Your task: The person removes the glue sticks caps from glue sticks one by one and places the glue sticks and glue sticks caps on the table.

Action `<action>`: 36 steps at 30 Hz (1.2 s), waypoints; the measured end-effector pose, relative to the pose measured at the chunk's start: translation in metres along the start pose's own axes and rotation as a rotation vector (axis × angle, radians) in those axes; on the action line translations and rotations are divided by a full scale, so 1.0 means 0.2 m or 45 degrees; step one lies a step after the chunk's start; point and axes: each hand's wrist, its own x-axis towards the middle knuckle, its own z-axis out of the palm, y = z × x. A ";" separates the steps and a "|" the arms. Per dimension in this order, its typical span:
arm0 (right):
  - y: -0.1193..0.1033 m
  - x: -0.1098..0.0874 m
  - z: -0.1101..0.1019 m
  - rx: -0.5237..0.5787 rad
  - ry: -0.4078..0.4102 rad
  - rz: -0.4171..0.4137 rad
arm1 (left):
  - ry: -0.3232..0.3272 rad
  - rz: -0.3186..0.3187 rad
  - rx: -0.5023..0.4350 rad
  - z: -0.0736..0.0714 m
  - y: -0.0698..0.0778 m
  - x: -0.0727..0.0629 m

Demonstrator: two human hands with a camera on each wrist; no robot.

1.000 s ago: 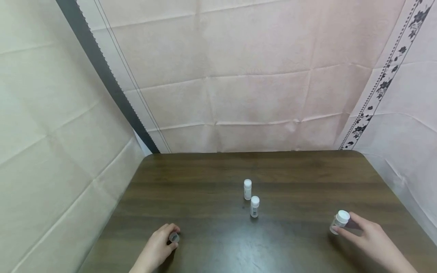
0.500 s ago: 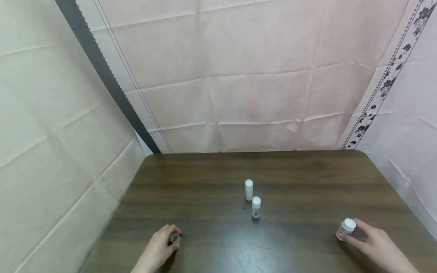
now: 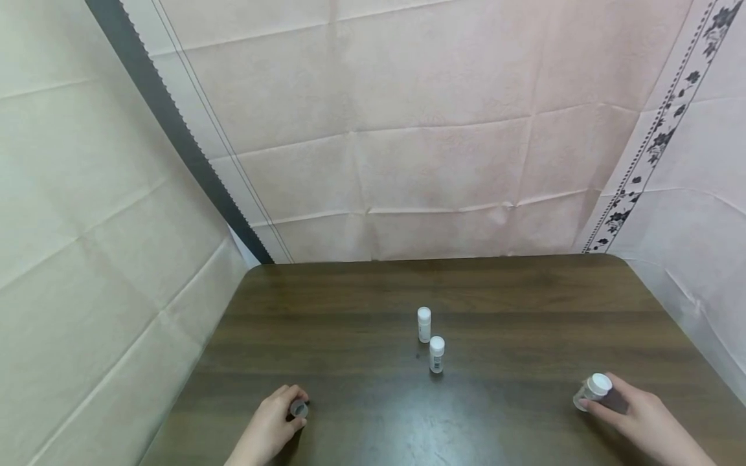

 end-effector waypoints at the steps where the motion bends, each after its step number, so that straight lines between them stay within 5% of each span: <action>1: 0.00 0.00 0.00 -0.003 -0.008 0.007 | 0.000 0.003 -0.002 0.00 0.00 0.00; 12: -0.04 -0.02 -0.01 0.009 -0.037 0.011 | -0.044 0.021 0.035 -0.02 0.01 0.00; 17: -0.07 -0.03 -0.08 0.078 0.086 -0.096 | 0.009 0.055 0.070 -0.07 0.05 -0.03; 24: -0.14 -0.03 -0.22 0.076 0.225 -0.107 | 0.101 0.042 0.102 -0.14 0.10 -0.02; 36: -0.36 0.07 -0.27 -0.024 0.380 -0.328 | 0.165 0.131 0.241 -0.10 0.20 0.01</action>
